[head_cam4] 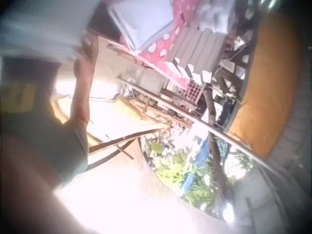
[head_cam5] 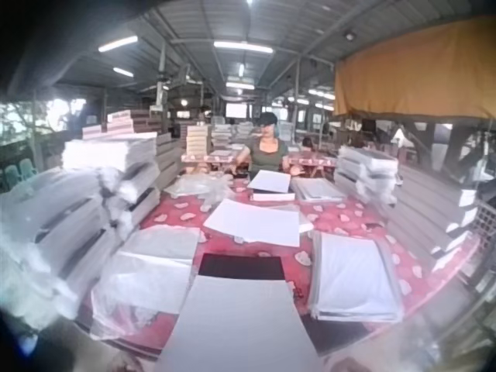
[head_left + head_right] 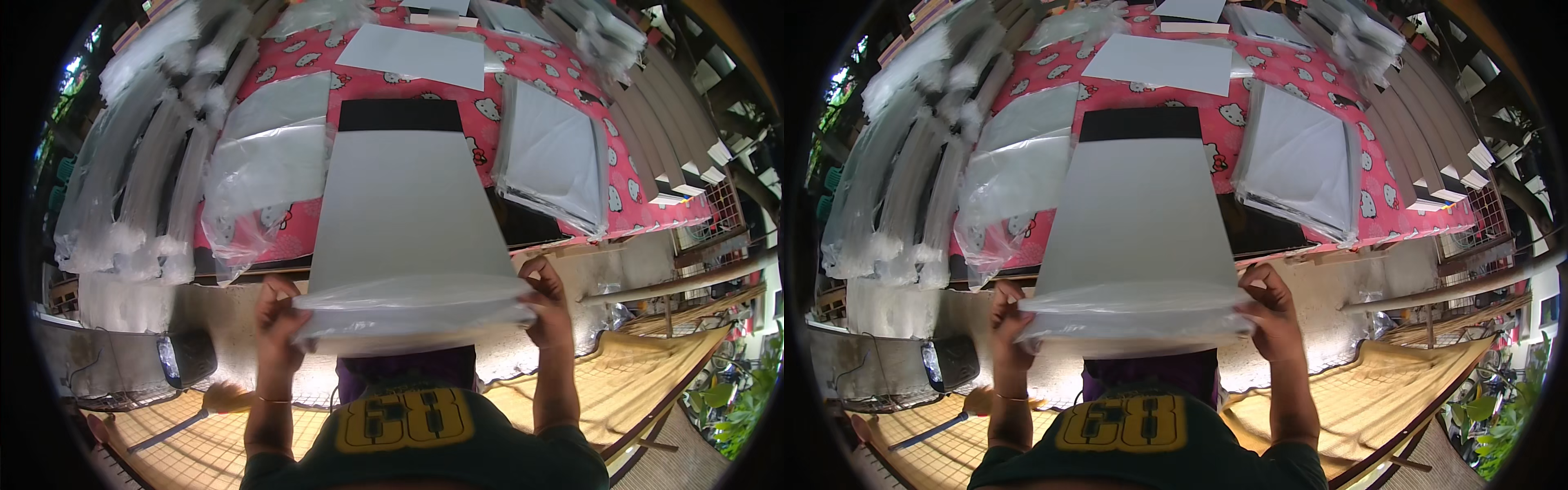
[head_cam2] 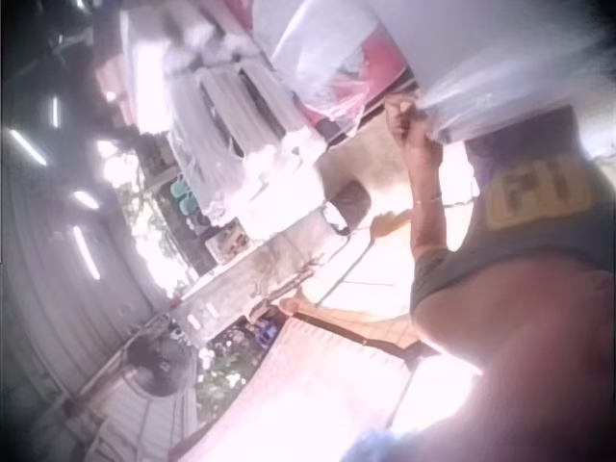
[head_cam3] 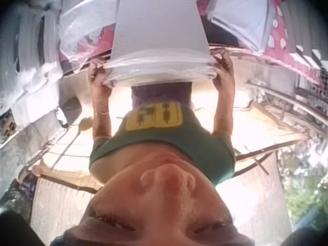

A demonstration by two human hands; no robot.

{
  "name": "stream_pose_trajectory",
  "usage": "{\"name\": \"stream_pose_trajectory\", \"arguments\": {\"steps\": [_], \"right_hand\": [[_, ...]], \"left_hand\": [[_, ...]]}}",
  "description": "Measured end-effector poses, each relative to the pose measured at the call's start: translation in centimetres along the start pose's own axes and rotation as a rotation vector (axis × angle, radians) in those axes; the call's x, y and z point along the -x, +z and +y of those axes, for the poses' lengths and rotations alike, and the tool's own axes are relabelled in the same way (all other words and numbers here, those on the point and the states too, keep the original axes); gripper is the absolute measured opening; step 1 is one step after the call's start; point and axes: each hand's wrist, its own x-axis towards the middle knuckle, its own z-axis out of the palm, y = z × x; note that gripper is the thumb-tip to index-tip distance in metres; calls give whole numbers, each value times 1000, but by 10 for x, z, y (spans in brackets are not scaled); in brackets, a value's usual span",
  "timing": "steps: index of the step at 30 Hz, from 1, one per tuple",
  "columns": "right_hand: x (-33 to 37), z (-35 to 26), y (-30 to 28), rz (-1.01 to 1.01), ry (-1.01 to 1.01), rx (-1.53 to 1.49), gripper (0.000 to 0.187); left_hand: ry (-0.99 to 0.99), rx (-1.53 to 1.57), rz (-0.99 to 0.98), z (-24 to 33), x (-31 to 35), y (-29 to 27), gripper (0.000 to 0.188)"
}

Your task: The person places black rectangular items into clear plastic bags by hand and stacks them on a table.

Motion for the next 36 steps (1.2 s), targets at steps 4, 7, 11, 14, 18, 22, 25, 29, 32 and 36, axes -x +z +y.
{"name": "stream_pose_trajectory", "arguments": {"steps": [4,7,11,14,18,22,25,29,32,36], "right_hand": [[-27,-92,57,-309,-313,-655,46],[-95,-133,67,-430,-420,-622,36],[-176,-140,66,-231,-324,-739,30],[-220,-87,45,-165,-228,-739,28],[-258,20,-12,-44,-21,-623,28],[-239,32,-14,113,29,-173,26],[-234,19,15,347,-92,328,28],[-233,11,-4,365,-269,445,35],[-193,-34,-27,524,-264,64,38],[-164,-51,-135,656,-321,-58,34]], "left_hand": [[166,716,-64,70,-36,24,47],[305,699,-151,91,-102,27,39],[178,881,-16,75,-203,31,30],[-22,899,-22,12,-231,14,21],[-258,808,184,-111,-240,-28,18],[-401,319,219,-107,-208,-35,21],[163,-286,239,-95,-220,7,28],[318,-496,191,-86,-241,33,35],[-54,-325,-66,-44,-244,116,40],[-330,-65,-524,-71,-272,193,24]]}}
